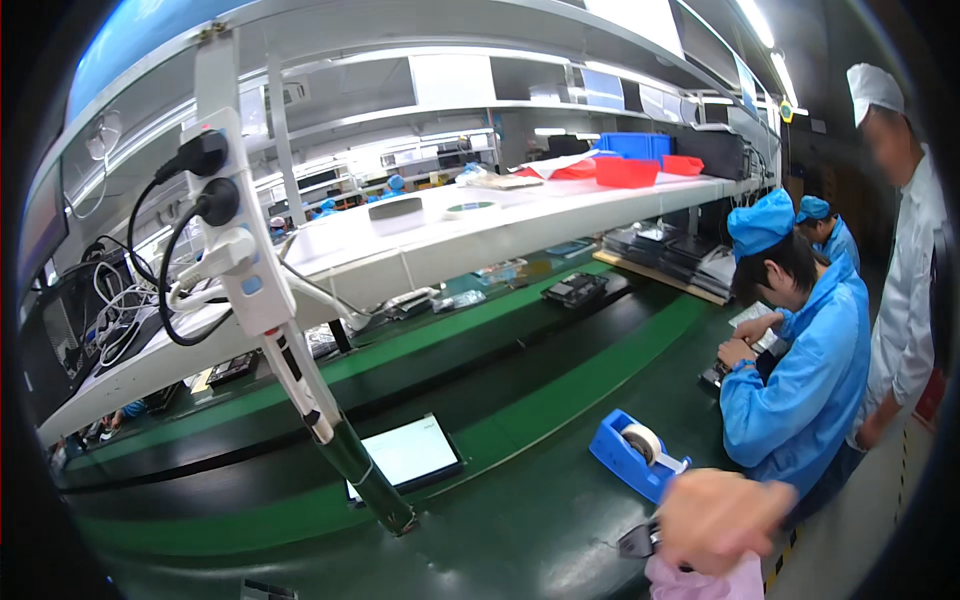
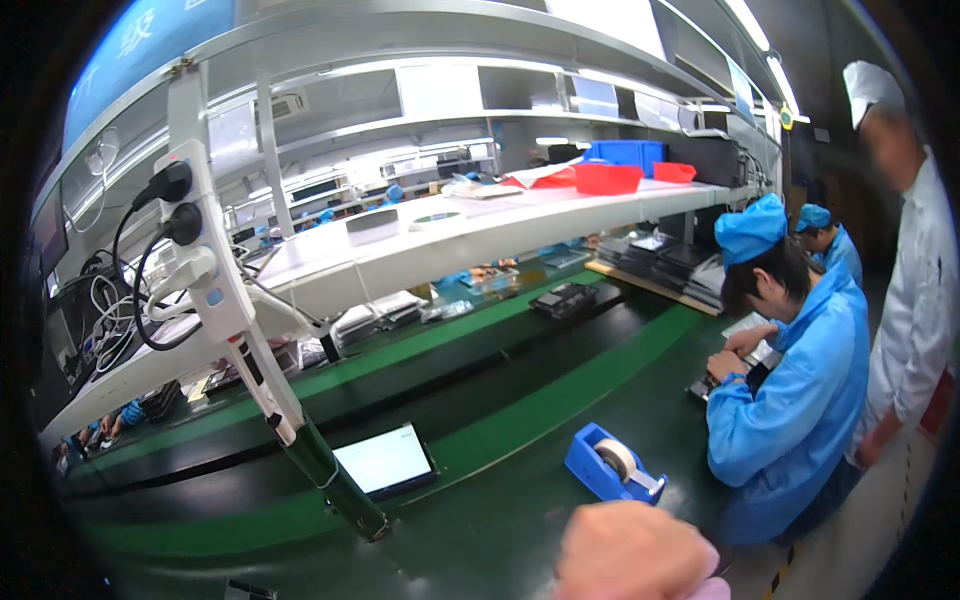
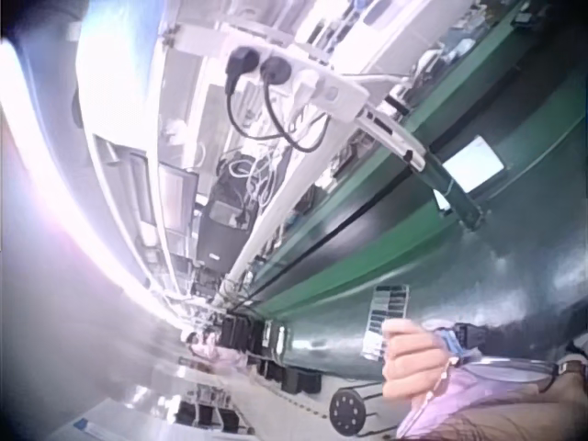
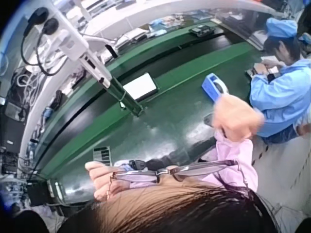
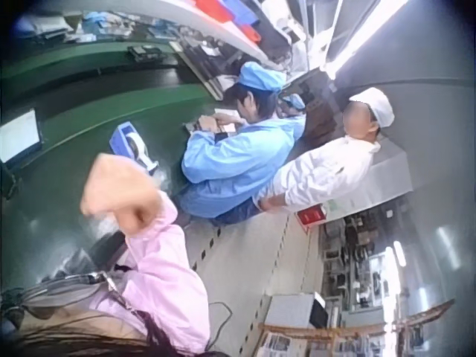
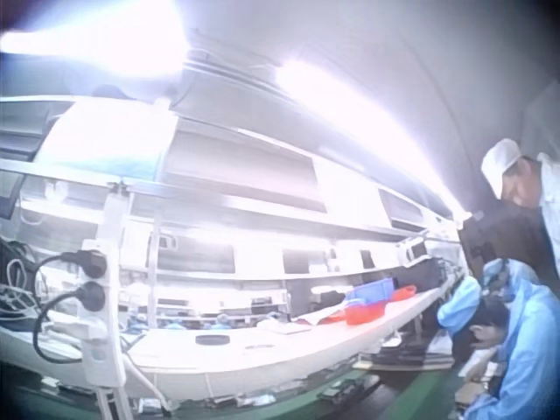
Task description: Applying protective films and inspecting the back covers of Acer tablets on a manufacturing assembly line.
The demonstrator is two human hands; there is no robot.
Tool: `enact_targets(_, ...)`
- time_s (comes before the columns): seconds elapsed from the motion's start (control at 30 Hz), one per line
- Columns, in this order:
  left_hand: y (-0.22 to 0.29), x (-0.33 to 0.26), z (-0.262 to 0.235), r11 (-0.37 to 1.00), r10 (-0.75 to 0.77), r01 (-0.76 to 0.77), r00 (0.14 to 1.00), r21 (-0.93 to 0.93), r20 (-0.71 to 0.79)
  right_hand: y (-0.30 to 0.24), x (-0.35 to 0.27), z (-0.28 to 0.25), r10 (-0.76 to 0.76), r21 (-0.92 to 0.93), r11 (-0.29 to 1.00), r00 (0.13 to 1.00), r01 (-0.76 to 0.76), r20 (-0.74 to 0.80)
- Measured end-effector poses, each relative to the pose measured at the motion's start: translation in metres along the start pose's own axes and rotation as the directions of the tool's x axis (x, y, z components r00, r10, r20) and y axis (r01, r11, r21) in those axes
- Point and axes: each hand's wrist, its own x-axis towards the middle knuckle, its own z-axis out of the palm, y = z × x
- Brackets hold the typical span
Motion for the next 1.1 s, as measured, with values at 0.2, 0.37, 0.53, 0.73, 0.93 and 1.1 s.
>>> enact_targets(0.2, -0.001, 0.026, 0.009, 0.515, 0.653, -0.178, 0.715, -0.839, 0.249, -0.037, 0.024, 0.017, -0.182, -0.635, 0.725, 0.963, 0.269, 0.200)
enact_targets(0.37, 0.000, 0.018, 0.005, 0.480, 0.647, -0.089, 0.708, -0.873, 0.283, -0.043, 0.026, 0.022, -0.207, -0.632, 0.724, 0.961, 0.278, 0.185)
enact_targets(0.53, 0.004, 0.021, -0.002, 0.470, 0.660, 0.009, 0.661, -0.883, 0.358, -0.047, 0.030, 0.032, -0.195, -0.647, 0.718, 0.967, 0.256, 0.167)
enact_targets(0.73, 0.012, 0.026, 0.000, 0.486, 0.613, 0.230, 0.597, -0.843, 0.517, -0.052, 0.030, 0.029, -0.214, -0.418, 0.864, 0.955, 0.282, 0.204)
enact_targets(0.93, 0.005, 0.021, 0.004, 0.463, 0.629, 0.225, 0.598, -0.857, 0.497, -0.051, 0.036, 0.035, -0.161, -0.551, 0.808, 0.978, 0.210, 0.135)
enact_targets(1.1, 0.010, 0.032, 0.012, 0.436, 0.640, 0.215, 0.609, -0.874, 0.469, -0.037, 0.034, 0.035, -0.162, -0.435, 0.881, 0.983, 0.186, 0.091)
